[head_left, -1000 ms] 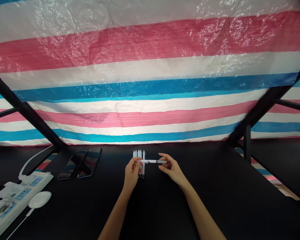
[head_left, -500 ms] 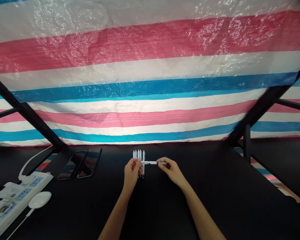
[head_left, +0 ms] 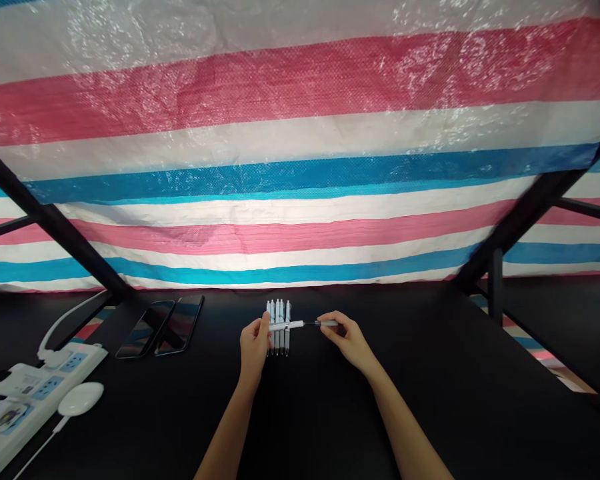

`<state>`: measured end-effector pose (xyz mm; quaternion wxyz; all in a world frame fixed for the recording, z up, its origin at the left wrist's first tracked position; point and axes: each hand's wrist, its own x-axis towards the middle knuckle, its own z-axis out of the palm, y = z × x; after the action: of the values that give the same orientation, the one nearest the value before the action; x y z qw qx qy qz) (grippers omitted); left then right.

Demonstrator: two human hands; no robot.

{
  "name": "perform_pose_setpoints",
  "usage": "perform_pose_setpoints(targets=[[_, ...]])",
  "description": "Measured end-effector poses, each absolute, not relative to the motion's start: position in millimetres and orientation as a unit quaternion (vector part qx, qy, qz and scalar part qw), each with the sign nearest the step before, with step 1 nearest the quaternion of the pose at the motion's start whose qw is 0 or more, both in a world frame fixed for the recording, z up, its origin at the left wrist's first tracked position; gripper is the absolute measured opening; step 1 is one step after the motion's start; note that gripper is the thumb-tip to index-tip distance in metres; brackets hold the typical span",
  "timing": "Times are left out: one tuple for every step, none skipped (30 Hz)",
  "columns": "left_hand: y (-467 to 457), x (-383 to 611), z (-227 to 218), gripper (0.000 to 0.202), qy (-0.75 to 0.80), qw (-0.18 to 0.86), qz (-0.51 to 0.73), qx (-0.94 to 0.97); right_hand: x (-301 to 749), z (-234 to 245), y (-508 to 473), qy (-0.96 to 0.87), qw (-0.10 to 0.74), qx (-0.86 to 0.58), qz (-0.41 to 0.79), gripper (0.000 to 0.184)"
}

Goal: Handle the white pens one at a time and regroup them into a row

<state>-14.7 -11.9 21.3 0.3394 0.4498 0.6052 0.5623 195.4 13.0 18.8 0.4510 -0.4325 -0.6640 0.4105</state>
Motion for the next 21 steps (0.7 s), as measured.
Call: perform_pose_setpoints(targets=[[-11, -16, 21, 0.049, 0.605, 0.336, 0.567, 0.447, 197, 19, 14, -0.663, 0.451, -0.435, 0.409, 0.021], [-11, -18, 21, 0.048, 0.605, 0.333, 0.570, 0.445, 198, 19, 14, -0.662, 0.452, -0.437, 0.407, 0.021], [-10, -20, 20, 0.047, 0.605, 0.332, 0.572, 0.444, 199, 20, 15, -0.661, 0.453, -0.440, 0.405, 0.021], [-10, -22, 20, 0.047, 0.604, 0.331, 0.571, 0.446, 201, 20, 15, -0.660, 0.455, -0.441, 0.403, 0.021], [-9, -24, 20, 0.046, 0.602, 0.333, 0.569, 0.449, 202, 21, 15, -0.658, 0.457, -0.443, 0.402, 0.022], [-9, -26, 20, 0.046, 0.599, 0.337, 0.567, 0.453, 203, 21, 16, -0.656, 0.459, -0.445, 0.401, 0.022], [-8, -27, 19, 0.046, 0.595, 0.341, 0.566, 0.456, 205, 21, 16, -0.654, 0.460, -0.447, 0.401, 0.023], [-8, -28, 19, 0.045, 0.591, 0.346, 0.566, 0.458, 206, 21, 17, -0.652, 0.462, -0.448, 0.401, 0.023], [-7, -29, 19, 0.045, 0.586, 0.352, 0.567, 0.459, 207, 20, 17, -0.649, 0.463, -0.449, 0.402, 0.024], [-7, -30, 19, 0.044, 0.581, 0.358, 0.569, 0.460, 209, 19, 18, -0.647, 0.465, -0.450, 0.403, 0.024], [-6, -31, 20, 0.043, 0.576, 0.366, 0.569, 0.459, 210, 19, 19, -0.646, 0.466, -0.450, 0.403, 0.024], [-6, -32, 20, 0.042, 0.573, 0.374, 0.568, 0.457, 211, 18, 20, -0.645, 0.468, -0.451, 0.402, 0.024], [-5, -32, 20, 0.040, 0.571, 0.383, 0.567, 0.455, 212, 17, 20, -0.645, 0.470, -0.452, 0.400, 0.024], [-4, -33, 19, 0.039, 0.568, 0.392, 0.565, 0.452, 213, 16, 21, -0.644, 0.472, -0.453, 0.397, 0.024], [-4, -34, 19, 0.038, 0.565, 0.401, 0.564, 0.449, 214, 16, 21, -0.642, 0.475, -0.454, 0.396, 0.024], [-3, -34, 18, 0.038, 0.562, 0.409, 0.564, 0.446, 215, 15, 22, -0.639, 0.478, -0.455, 0.395, 0.024], [-2, -35, 18, 0.040, 0.559, 0.416, 0.563, 0.444, 216, 15, 22, -0.636, 0.480, -0.456, 0.396, 0.024], [-2, -36, 17, 0.041, 0.555, 0.422, 0.563, 0.444, 216, 15, 22, -0.634, 0.481, -0.457, 0.398, 0.023], [-1, -37, 16, 0.042, 0.551, 0.427, 0.562, 0.445, 216, 15, 23, -0.633, 0.480, -0.457, 0.399, 0.023], [-1, -38, 16, 0.042, 0.548, 0.431, 0.562, 0.446, 216, 14, 23, -0.633, 0.478, -0.458, 0.401, 0.023], [-1, -38, 15, 0.042, 0.545, 0.434, 0.561, 0.448, 216, 14, 23, -0.635, 0.476, -0.457, 0.402, 0.022]])
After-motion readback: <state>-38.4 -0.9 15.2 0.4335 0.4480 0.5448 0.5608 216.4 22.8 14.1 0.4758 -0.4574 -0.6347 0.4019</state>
